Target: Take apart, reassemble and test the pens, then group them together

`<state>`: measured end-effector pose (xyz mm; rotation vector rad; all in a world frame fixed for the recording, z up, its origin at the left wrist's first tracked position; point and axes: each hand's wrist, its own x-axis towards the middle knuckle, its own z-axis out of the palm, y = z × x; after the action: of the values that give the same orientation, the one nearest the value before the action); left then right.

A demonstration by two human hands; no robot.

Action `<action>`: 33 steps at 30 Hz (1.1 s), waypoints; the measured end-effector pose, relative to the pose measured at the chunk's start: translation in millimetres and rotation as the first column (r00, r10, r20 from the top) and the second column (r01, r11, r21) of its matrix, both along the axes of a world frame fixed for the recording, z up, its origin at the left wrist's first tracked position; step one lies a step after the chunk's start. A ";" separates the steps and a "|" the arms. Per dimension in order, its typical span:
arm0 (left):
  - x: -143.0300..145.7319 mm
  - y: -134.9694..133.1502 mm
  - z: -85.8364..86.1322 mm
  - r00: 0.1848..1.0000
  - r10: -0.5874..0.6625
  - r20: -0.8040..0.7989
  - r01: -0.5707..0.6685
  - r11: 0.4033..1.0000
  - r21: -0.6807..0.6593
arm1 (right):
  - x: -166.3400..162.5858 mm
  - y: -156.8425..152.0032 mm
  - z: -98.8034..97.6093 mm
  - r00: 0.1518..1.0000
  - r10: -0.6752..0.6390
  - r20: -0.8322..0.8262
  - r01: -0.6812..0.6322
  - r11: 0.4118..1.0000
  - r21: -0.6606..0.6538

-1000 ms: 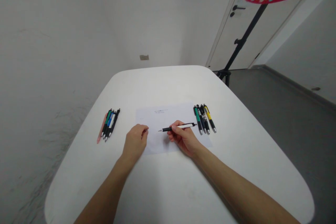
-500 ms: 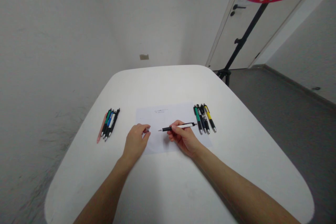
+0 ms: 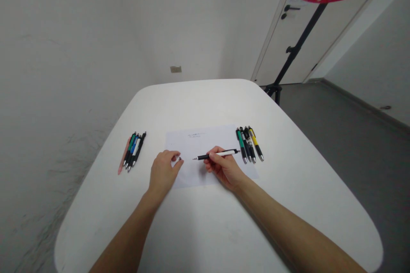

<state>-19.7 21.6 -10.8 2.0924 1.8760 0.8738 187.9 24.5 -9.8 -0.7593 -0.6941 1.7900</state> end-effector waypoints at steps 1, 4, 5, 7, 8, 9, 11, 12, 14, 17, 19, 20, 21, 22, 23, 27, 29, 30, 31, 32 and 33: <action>0.7 -0.8 1.5 1.000 0.008 0.016 -0.009 0.999 0.036 | 0.0 -0.1 -0.2 1.000 -0.002 0.001 0.002 1.000 0.003; 6.3 -6.1 9.3 0.997 -0.027 0.078 0.013 0.985 0.171 | -0.3 -0.8 -0.6 1.000 -0.003 0.002 0.003 1.000 0.014; 9.2 -8.7 12.4 0.993 -0.070 0.100 0.048 0.977 0.205 | -0.4 -1.0 -0.4 1.000 0.001 0.003 -0.001 1.000 0.017; 15.8 -14.2 17.9 0.979 -0.154 0.131 0.117 0.959 0.259 | -0.6 -1.5 0.3 1.000 0.004 0.005 -0.004 1.000 0.021; 19.0 -16.7 20.0 0.971 -0.195 0.135 0.151 0.948 0.279 | -0.6 -1.6 0.8 1.000 0.005 0.005 -0.005 1.000 0.023; 21.9 -18.9 21.4 0.965 -0.225 0.132 0.178 0.939 0.296 | -0.7 -1.7 1.2 1.000 0.005 0.005 -0.005 1.000 0.023; 26.3 -21.9 22.5 0.960 -0.252 0.124 0.204 0.929 0.309 | -0.7 -1.8 1.9 1.000 0.008 0.005 -0.008 1.000 0.022; 27.8 -22.7 22.3 0.960 -0.255 0.119 0.208 0.927 0.311 | -0.8 -1.8 2.1 1.000 0.008 0.005 -0.008 1.000 0.024; 29.4 -23.2 21.5 0.961 -0.253 0.110 0.209 0.927 0.311 | -0.8 -1.9 2.1 1.000 0.014 0.006 -0.014 1.000 0.028; 29.8 -22.6 20.3 0.962 -0.254 0.103 0.211 0.927 0.309 | -1.4 -2.2 1.9 1.000 0.022 0.021 -0.022 0.999 0.039; 29.7 -22.1 19.8 0.959 -0.263 0.102 0.219 0.922 0.318 | -2.5 -2.3 1.6 0.999 0.026 0.036 -0.028 0.998 0.053; 29.6 -21.9 19.5 0.957 -0.273 0.102 0.227 0.918 0.326 | -3.2 -2.4 1.4 0.999 0.026 0.045 -0.029 0.998 0.062; 29.7 -21.7 19.1 0.953 -0.285 0.102 0.237 0.912 0.334 | -4.0 -2.4 1.1 0.998 0.027 0.058 -0.031 0.997 0.072; 29.7 -21.5 18.7 0.949 -0.298 0.102 0.248 0.907 0.340 | -4.7 -2.4 0.8 0.997 0.030 0.072 -0.035 0.996 0.081; 29.8 -21.3 18.3 0.945 -0.310 0.103 0.259 0.903 0.344 | -5.3 -2.3 0.5 0.996 0.034 0.087 -0.042 0.995 0.090; 29.8 -20.4 17.7 0.941 -0.313 0.128 0.255 0.905 0.342 | -5.0 -2.5 0.8 0.993 0.061 0.096 -0.070 0.993 0.096; 29.5 -20.4 18.3 0.944 -0.296 0.149 0.235 0.914 0.330 | -3.3 -2.9 2.2 0.994 0.075 0.074 -0.081 0.994 0.078; 29.2 -20.5 18.7 0.945 -0.286 0.159 0.223 0.919 0.325 | -2.2 -3.1 3.0 0.995 0.081 0.061 -0.085 0.994 0.066; 28.9 -20.7 19.1 0.946 -0.278 0.168 0.214 0.922 0.322 | -1.2 -3.3 3.8 0.995 0.084 0.048 -0.087 0.995 0.056; 28.6 -20.9 19.5 0.946 -0.271 0.178 0.205 0.925 0.321 | -0.3 -3.4 4.5 0.996 0.085 0.034 -0.086 0.995 0.048; 28.3 -21.1 19.9 0.946 -0.265 0.187 0.197 0.927 0.319 | 0.4 -3.5 5.2 0.996 0.082 0.021 -0.083 0.996 0.042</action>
<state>8.6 0.5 9.1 2.2072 1.4176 1.3376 188.3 20.9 -4.6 -0.7296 -0.7841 1.8385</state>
